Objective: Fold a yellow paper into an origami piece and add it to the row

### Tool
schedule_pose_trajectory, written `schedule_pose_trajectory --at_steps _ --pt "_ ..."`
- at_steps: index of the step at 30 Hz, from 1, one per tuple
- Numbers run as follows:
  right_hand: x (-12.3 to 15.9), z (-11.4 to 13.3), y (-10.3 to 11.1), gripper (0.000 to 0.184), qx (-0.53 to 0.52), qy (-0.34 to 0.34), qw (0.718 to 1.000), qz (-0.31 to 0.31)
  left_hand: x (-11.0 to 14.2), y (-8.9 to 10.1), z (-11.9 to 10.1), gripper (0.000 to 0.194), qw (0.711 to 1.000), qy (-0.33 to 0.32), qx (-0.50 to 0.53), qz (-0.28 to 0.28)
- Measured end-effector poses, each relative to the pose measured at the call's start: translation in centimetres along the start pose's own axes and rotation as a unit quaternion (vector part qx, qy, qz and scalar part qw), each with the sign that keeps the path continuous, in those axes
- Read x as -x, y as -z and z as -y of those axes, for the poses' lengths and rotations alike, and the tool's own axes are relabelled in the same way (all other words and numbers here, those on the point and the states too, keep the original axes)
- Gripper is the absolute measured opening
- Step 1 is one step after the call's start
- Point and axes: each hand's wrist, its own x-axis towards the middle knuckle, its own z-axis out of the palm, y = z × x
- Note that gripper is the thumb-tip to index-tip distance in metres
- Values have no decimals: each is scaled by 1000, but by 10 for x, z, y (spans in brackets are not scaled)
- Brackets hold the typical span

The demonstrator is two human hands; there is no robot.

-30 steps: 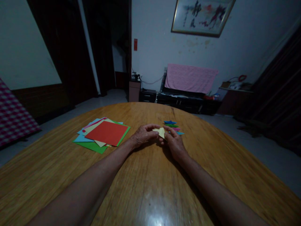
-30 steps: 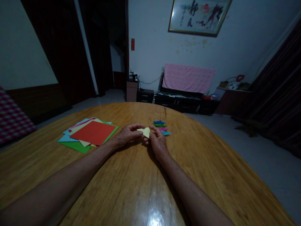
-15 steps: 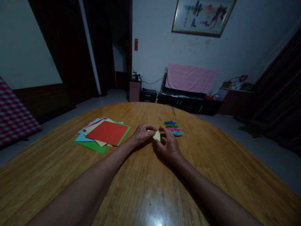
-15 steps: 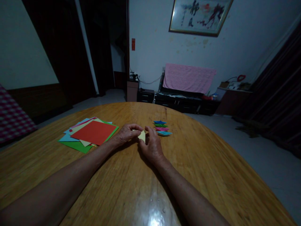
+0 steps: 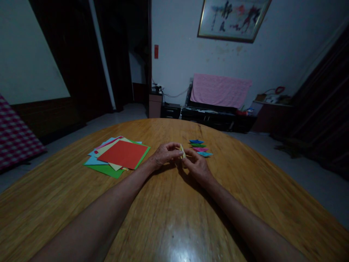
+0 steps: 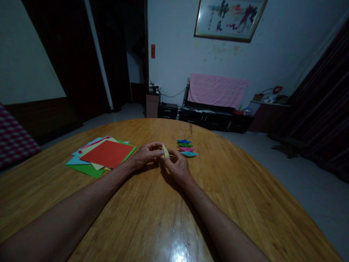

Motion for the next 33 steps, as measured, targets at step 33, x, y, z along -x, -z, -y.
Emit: schedule_pose_trajectory --at_steps 33 --pt "-5 -16 20 6 343 156 926 -24 -8 -1 22 12 844 -274 -461 7"
